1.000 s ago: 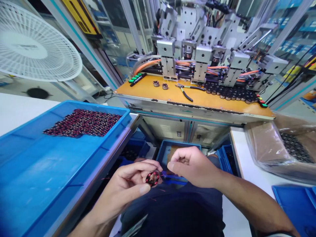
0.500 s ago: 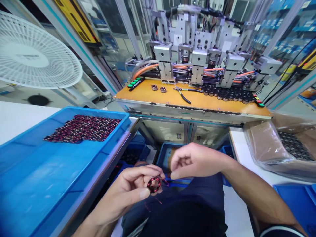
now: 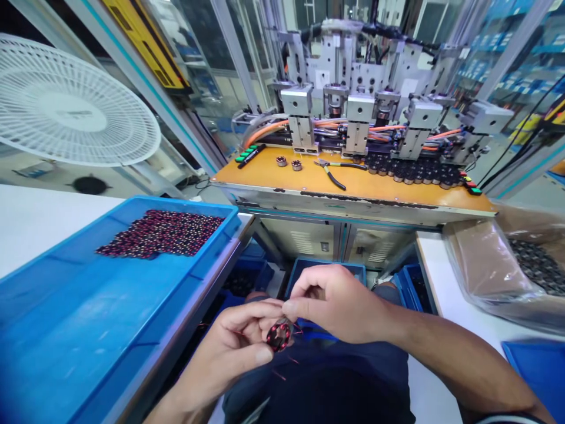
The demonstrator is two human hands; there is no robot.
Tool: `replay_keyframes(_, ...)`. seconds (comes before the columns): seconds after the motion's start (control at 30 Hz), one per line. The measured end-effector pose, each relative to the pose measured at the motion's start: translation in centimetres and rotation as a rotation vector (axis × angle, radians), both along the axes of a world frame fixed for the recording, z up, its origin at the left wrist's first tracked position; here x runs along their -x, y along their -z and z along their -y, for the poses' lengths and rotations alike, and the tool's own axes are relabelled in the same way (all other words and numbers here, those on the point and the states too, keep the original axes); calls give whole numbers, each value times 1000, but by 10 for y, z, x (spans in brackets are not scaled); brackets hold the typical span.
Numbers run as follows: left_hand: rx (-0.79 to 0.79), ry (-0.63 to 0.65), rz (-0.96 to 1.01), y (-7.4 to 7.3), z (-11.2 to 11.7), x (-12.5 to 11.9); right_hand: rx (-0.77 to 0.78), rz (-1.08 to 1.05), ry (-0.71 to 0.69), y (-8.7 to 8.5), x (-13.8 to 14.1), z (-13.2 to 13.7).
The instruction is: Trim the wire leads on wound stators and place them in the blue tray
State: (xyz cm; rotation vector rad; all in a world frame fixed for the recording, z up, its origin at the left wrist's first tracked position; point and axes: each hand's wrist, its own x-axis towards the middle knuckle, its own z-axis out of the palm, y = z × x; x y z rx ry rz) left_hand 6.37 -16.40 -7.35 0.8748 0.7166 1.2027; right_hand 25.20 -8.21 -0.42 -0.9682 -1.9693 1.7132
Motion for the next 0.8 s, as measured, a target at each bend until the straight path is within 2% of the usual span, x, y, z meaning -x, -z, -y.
replay_keyframes(0.1,-71,-45,-49,-1,-1,-1,78,52,16,-5,-4,3)
replay_keyframes(0.17,-100,-49,-83,-3,-1,-1,118,86,-20,-10,-5,3)
replay_keyframes(0.27,-110,-49,-131,-6,-2,-2,100,177,-93,-17,-5,1)
replay_keyframes(0.47,-68,-7,-51,-5,-1,-1,-76,273,-221,-26,-3,0)
replay_keyframes(0.63,-25,85,118,1,0,-1,-307,166,-272,-24,-5,7)
replay_keyframes(0.8,-70,92,126,5,0,-1,-375,75,-244,-18,-12,14)
